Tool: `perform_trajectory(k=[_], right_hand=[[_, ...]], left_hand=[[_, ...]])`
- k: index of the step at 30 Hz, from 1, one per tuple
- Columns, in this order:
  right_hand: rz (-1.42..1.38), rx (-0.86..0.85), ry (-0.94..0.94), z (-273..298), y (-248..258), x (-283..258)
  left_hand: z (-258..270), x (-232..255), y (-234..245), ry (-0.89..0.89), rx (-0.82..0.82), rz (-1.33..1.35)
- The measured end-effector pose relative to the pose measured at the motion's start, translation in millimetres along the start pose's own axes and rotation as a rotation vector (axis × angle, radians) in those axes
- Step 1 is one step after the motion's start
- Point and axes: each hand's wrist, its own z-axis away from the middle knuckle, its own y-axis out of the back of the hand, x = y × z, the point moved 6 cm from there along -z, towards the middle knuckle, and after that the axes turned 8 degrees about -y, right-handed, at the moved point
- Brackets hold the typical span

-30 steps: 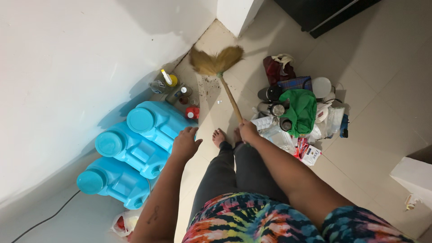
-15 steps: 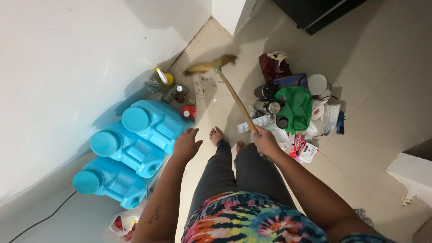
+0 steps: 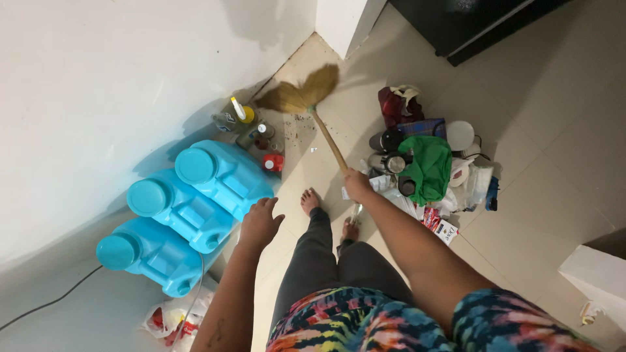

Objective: The person sweeps debris from the floor with a broom and then assembles a mop handle by hand in a bathroom.

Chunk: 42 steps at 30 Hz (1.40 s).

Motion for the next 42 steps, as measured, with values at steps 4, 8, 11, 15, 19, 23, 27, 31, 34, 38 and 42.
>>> perform_trajectory(k=[4,8,11,15,19,23,27,31,34,38,42], right_hand=[[-0.049,-0.12,-0.015,45,44,34],[-0.156,-0.162,-0.222,113,112,27],[-0.21,-0.06,-0.06,91,109,10],[-0.22,0.026,0.11,26,64,-25],[-0.053,-0.237,-0.109,-16,23,-28],[0.26,-0.255,-0.013,-9,1,20],[0.123,-0.283,-0.164,37,3,79],[0.092,-0.188,-0.03,95,23,114],[-0.013,-0.298,-0.188,146,59,120],[-0.141,-0.338,-0.289,205,128,99],[-0.169,-0.253,-0.287,214,176,93]], left_hand=[[18,4,-12,0.022,0.01,-0.007],[35,18,-32,0.046,-0.005,0.023],[35,31,-43,0.043,-0.019,0.033],[43,44,-57,0.054,-0.045,0.055],[46,48,-59,0.044,0.003,0.071],[58,45,-64,0.094,0.008,0.053],[75,43,-76,0.112,0.013,0.052],[87,46,-87,0.14,0.0,0.053],[93,52,-92,0.13,0.016,0.065],[95,64,-98,0.096,0.055,0.083],[95,73,-99,0.094,0.056,0.082]])
